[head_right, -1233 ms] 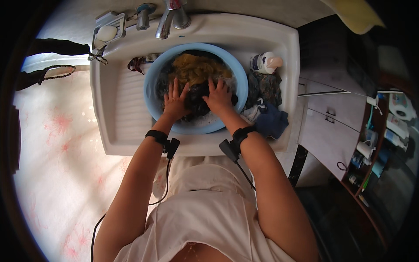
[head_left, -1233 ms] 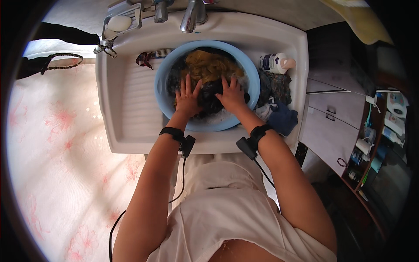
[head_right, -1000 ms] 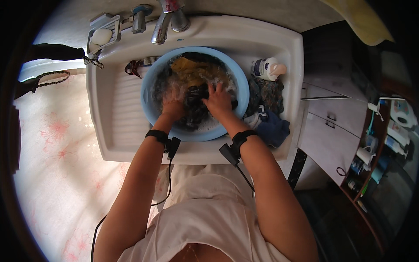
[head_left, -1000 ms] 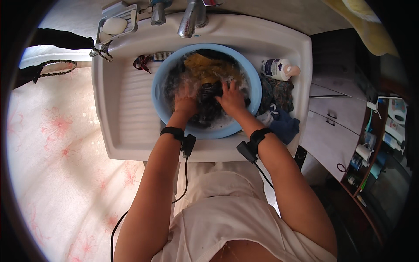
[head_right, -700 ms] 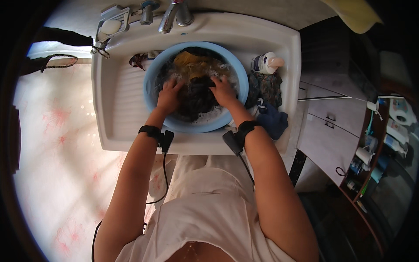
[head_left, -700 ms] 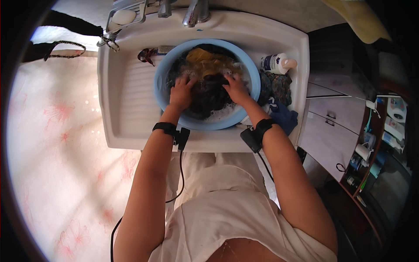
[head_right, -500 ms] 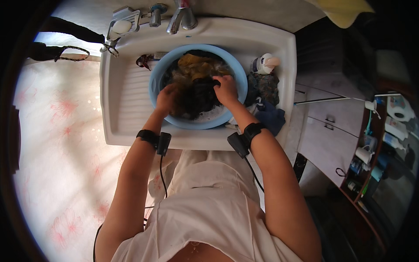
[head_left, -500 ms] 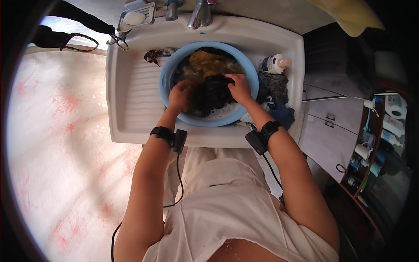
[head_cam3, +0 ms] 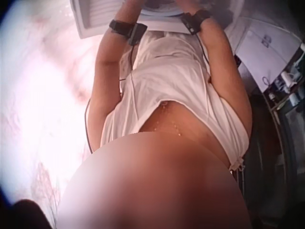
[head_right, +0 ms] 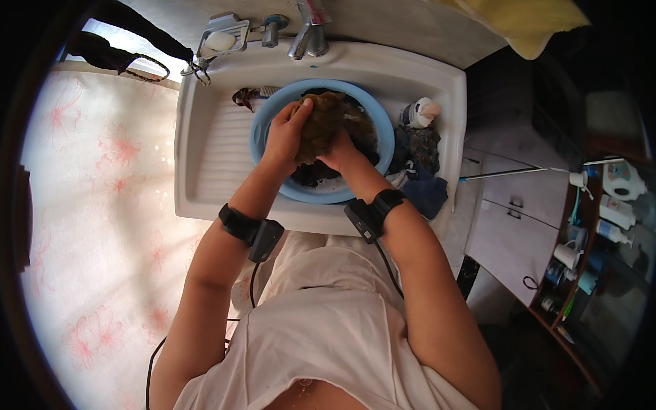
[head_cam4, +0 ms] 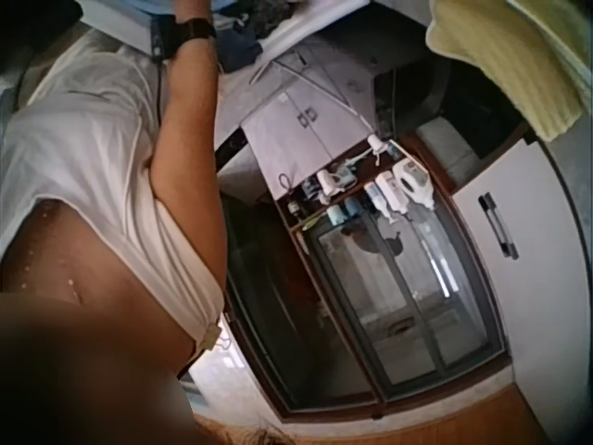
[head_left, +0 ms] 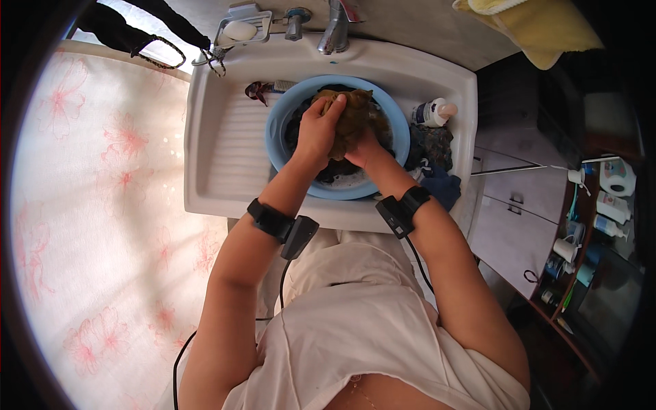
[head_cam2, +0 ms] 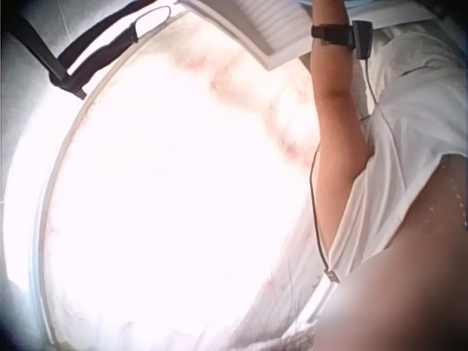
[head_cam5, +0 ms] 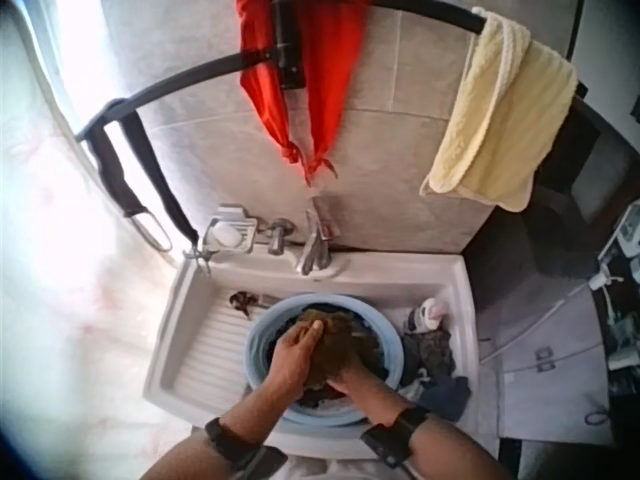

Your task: The recorder is hand-washing various clothes and towels in a plastic basin inside a bathroom sink.

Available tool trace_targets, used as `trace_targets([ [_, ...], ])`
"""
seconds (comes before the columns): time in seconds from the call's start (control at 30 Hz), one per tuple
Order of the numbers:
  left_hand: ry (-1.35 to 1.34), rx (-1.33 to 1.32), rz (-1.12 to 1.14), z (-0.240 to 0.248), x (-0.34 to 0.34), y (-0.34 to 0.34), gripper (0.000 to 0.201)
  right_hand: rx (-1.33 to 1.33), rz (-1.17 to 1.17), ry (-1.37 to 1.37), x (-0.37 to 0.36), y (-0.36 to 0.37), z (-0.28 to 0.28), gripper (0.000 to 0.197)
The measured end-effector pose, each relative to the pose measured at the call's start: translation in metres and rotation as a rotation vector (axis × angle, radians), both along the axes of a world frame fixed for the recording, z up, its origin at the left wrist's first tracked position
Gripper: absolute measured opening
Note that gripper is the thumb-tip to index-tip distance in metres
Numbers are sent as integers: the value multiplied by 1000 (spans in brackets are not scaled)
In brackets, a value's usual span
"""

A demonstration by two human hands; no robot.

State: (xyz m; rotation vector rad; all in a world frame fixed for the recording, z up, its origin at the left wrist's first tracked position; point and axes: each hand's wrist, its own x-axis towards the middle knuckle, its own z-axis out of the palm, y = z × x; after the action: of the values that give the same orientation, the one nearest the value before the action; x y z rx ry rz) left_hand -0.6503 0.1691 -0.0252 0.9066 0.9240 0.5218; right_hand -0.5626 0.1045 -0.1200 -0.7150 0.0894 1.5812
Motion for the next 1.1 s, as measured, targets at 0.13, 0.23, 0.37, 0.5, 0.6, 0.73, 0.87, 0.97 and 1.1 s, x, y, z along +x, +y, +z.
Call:
trace_targets([
  [0.13, 283, 354, 3, -11, 5, -21, 40, 22, -37, 36, 14, 1, -3, 39],
  [0.23, 433, 590, -47, -45, 7, -20, 44, 27, -9, 17, 24, 1, -15, 37],
  [0.37, 669, 702, -106, -69, 6, 0, 40, -175, 4, 21, 19, -3, -7, 35],
  [0.5, 928, 743, -90, -101, -18, 38, 35, -258, 29, -231, 23, -8, 5, 31],
  [0.6, 1031, 831, -154, -126, -49, 51, 32, -275, 217, -596, 46, -11, 11, 23],
  [0.73, 994, 830, -349, -136, -56, 34, 41, -323, 440, -1556, 72, -25, -47, 35],
  [0.87, 985, 1116, -510, -145, -61, 19, 67, -27, 305, -1953, 41, -11, -50, 55],
  [0.97, 1047, 1115, -733, -156, -50, 7, 80, -64, 598, -2089, 41, -10, -66, 68],
  [1.1, 1018, 1053, -799, -192, -59, 9, 82, -47, 675, -2226, 31, 2, -76, 68],
])
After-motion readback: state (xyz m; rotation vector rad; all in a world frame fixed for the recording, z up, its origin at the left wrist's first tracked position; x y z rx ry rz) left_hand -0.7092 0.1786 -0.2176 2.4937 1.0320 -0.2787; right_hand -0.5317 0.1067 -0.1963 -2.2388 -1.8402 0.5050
